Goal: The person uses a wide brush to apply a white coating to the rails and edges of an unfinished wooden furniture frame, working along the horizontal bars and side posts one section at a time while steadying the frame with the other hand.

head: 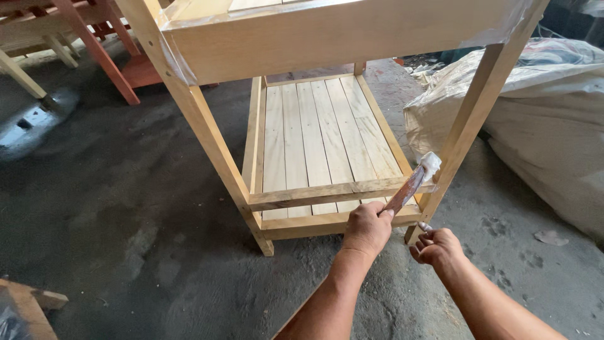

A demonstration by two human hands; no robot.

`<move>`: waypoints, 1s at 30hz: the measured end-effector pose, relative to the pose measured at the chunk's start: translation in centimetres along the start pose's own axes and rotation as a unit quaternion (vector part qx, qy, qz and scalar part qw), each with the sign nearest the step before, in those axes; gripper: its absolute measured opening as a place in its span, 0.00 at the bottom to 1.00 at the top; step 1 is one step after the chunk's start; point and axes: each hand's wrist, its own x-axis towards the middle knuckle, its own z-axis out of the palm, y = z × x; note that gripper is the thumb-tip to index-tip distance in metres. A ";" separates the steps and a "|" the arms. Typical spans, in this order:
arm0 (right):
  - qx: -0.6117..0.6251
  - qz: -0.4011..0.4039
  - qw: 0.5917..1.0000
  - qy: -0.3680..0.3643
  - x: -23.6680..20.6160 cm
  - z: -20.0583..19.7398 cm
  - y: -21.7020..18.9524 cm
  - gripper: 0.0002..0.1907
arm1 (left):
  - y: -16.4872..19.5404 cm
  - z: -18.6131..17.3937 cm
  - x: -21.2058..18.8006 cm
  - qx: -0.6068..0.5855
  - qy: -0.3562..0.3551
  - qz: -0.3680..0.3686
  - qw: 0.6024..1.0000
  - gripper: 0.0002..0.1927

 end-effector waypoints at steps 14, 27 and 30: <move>0.067 -0.002 0.996 0.060 -1.3 1.2 -0.5 0.10 | -0.5 0.4 0.2 0.006 0.006 0.007 1.000 0.13; 0.137 -0.048 0.989 0.032 0.5 1.5 0.0 0.13 | -0.3 0.3 0.1 0.009 0.005 -0.010 1.000 0.13; 0.133 -0.051 0.989 0.025 -0.1 1.6 0.0 0.11 | -0.6 0.7 0.3 0.005 0.006 -0.002 1.000 0.13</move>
